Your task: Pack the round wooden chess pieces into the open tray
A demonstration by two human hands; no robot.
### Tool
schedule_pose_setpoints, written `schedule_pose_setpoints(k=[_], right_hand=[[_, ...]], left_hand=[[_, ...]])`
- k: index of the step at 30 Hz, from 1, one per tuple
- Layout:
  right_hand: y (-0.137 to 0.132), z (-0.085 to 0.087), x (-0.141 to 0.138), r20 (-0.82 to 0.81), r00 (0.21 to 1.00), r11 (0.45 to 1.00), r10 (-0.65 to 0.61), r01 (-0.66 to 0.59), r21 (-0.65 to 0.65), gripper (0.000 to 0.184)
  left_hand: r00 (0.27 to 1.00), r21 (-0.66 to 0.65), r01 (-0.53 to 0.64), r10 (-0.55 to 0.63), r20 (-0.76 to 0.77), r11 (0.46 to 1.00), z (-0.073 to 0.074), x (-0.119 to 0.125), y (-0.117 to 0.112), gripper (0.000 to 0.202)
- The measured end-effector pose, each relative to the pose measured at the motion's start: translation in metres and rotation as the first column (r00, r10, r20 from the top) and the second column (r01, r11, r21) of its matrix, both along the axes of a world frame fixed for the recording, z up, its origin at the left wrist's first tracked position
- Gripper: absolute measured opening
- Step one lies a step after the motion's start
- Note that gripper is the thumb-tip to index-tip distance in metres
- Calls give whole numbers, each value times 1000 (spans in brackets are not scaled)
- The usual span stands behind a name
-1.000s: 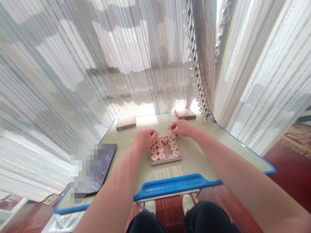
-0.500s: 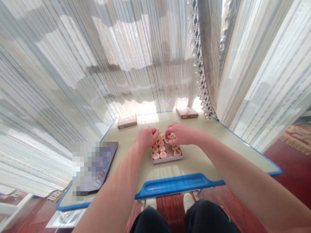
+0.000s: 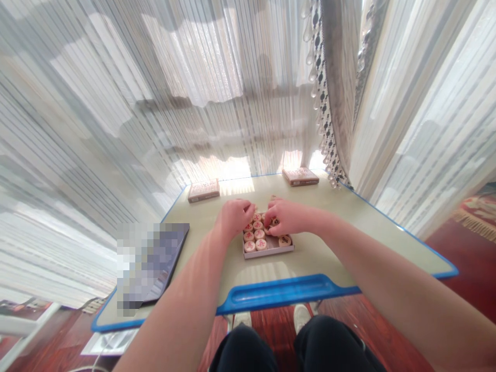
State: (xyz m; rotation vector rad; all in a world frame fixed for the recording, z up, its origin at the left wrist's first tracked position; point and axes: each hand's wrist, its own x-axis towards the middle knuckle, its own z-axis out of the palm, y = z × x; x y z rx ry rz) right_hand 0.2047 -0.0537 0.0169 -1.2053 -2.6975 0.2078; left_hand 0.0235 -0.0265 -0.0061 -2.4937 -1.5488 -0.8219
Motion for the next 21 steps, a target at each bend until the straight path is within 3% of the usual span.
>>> schedule_pose_setpoints(k=[21], right_hand=[[4,-11,-7,-47,994,995,-98,96,-35,20]], left_hand=[[1000,29,14,-13,-22,999,0,0,1,38]])
